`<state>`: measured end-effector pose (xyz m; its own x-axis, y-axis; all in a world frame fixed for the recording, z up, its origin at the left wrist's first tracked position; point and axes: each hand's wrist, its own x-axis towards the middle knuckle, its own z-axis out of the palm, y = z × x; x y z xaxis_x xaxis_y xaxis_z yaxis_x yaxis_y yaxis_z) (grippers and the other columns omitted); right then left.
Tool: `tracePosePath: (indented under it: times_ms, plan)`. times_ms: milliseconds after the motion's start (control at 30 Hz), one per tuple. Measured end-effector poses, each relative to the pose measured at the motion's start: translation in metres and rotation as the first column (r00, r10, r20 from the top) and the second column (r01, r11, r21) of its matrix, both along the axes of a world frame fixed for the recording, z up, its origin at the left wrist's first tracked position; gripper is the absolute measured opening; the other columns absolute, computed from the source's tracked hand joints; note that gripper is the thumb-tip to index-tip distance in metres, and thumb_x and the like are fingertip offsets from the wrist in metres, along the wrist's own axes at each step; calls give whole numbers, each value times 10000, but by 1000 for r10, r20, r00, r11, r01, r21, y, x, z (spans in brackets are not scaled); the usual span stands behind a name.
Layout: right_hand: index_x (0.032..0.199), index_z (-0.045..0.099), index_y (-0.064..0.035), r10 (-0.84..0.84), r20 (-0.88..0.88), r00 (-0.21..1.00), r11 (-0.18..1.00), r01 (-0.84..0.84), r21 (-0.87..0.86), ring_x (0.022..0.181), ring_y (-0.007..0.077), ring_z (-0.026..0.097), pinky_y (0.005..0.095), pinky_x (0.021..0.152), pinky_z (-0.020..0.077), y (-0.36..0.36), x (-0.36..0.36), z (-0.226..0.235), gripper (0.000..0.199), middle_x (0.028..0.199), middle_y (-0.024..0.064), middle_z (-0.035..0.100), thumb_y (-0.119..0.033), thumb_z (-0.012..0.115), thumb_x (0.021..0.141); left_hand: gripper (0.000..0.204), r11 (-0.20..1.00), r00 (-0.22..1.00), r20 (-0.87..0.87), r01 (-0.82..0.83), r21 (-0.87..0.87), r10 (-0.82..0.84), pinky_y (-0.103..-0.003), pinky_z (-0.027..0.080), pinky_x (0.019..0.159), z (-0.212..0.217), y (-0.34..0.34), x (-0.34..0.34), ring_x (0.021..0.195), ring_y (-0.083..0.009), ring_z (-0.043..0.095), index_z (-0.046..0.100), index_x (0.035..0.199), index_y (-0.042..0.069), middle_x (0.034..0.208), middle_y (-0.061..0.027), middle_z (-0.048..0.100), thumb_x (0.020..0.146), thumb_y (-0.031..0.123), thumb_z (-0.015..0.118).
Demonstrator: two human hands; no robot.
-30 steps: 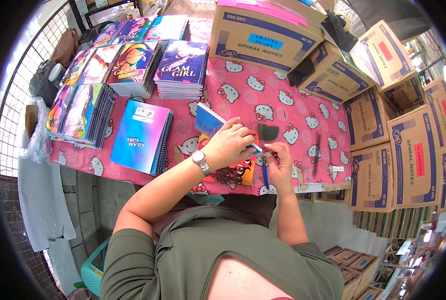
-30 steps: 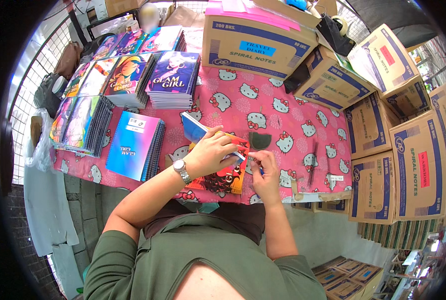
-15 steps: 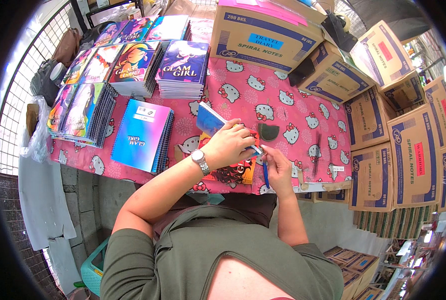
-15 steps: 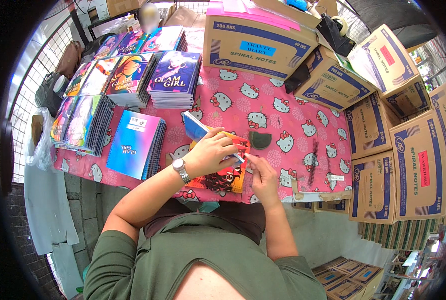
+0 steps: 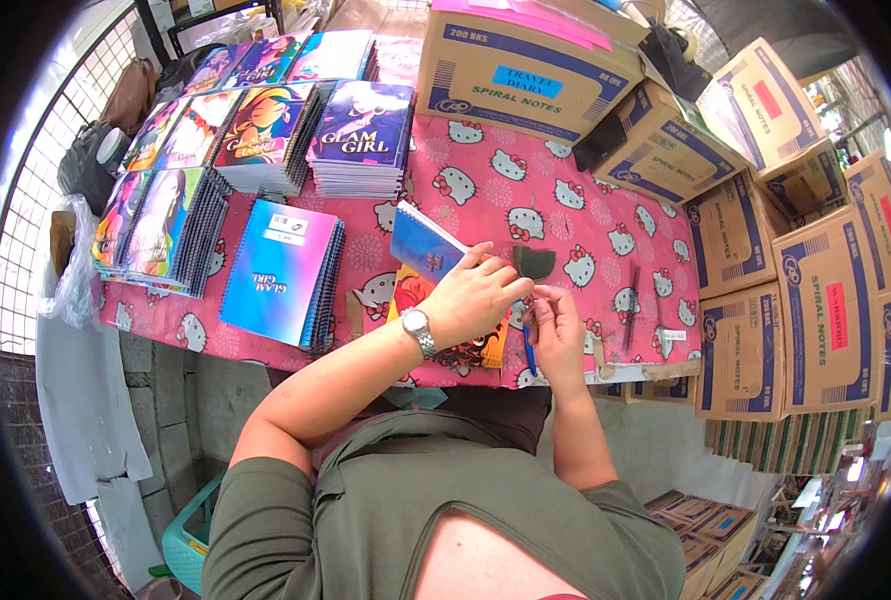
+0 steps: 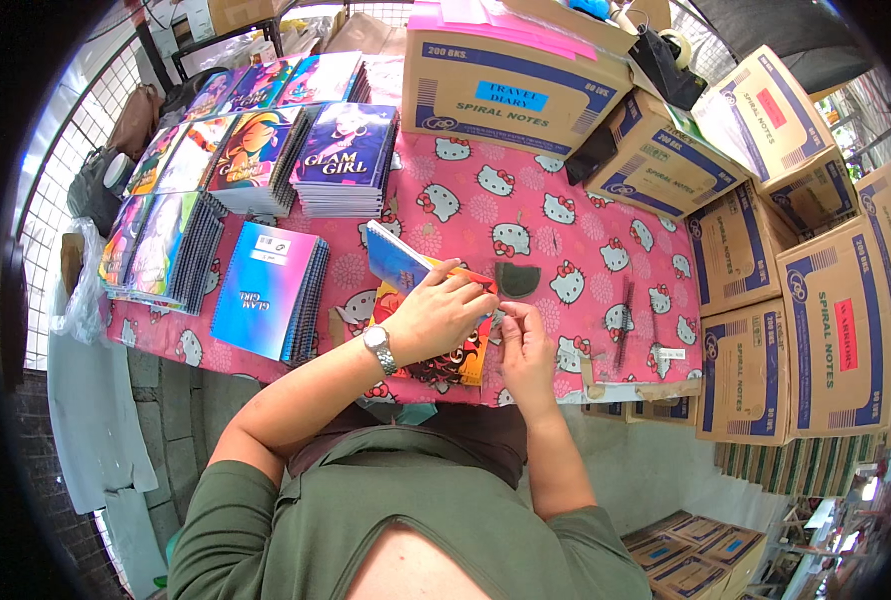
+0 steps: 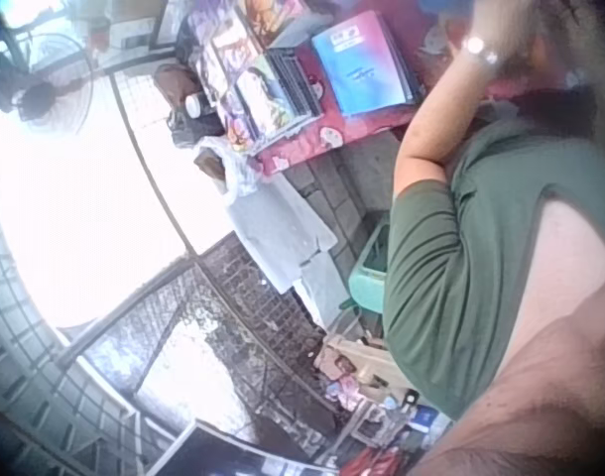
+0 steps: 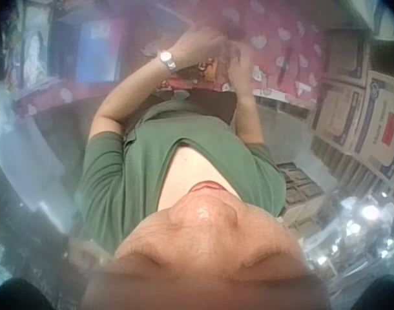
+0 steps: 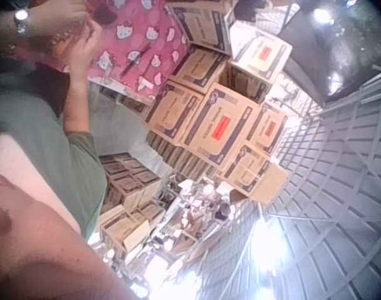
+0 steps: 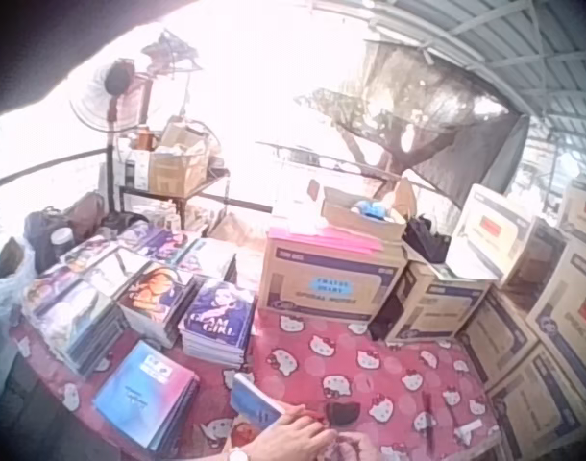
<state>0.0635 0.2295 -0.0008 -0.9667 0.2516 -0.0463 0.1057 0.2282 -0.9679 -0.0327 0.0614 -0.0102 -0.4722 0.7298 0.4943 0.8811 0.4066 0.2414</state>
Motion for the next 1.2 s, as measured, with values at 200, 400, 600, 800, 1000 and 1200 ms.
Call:
tracePosePath:
  times_ms: [200, 400, 600, 800, 1000, 1200]
  plan:
    - [1232, 541, -38, 194, -207, 959, 809, -37, 586, 720, 197, 613, 307, 657, 506, -6, -2, 21, 250, 916, 113, 672, -161, 581, 1018, 225, 997, 994, 101, 51, -57, -45, -486, 336, 1163, 5, -8, -1, 1082, -235, 616, 619, 1057, 120, 996, -36, 637, 849, 182, 683]
    - [1132, 584, 5, -26, 21, 999, 874, 13, 485, 1079, 377, 615, 445, 878, 509, 47, -82, -65, 359, 1154, 243, 634, -253, 703, 911, 219, 994, 993, 68, 97, -52, -94, -460, 337, 1169, 5, -13, -1, 1077, -223, 624, 626, 1057, 130, 1020, -31, 646, 873, 235, 686]
    - [1148, 630, 12, 136, 191, 972, 865, -210, 455, 1166, 346, 581, 428, 992, 474, 48, -104, -49, 490, 1200, 201, 625, -304, 770, 800, 321, 999, 999, 24, 28, -45, -26, -775, 177, 1111, 11, -40, -1, 1374, -254, 446, 635, 1089, 175, 1193, -10, 623, 858, 382, 717]
    - [1185, 661, -45, 649, -146, 747, 698, -660, -279, 1171, 216, 533, 370, 1031, 421, 32, -47, 4, 439, 1210, 80, 534, -220, 718, 786, 397, 989, 982, 171, -54, -139, 78, -870, 101, 1031, 0, -49, -10, 1375, -289, 388, 642, 1055, 201, 1175, -3, 558, 759, 408, 806]
    - [1155, 646, -51, 610, -92, 787, 740, -607, -289, 1221, 207, 488, 373, 1057, 403, 35, -25, 13, 499, 1262, 66, 465, -338, 707, 751, 381, 993, 984, 175, 13, -117, 8, -856, 144, 1033, 2, -35, 5, 1228, -262, 487, 649, 1048, 205, 1074, -5, 541, 774, 429, 789]
    - [1197, 652, -68, 614, -108, 782, 707, -606, -363, 1247, 211, 472, 349, 1056, 386, 35, -29, 10, 519, 1231, 69, 451, -345, 724, 764, 418, 997, 977, 210, -33, -66, 46, -847, 167, 1036, 14, -41, 9, 1243, -269, 477, 647, 1030, 189, 1111, -32, 542, 734, 431, 818]
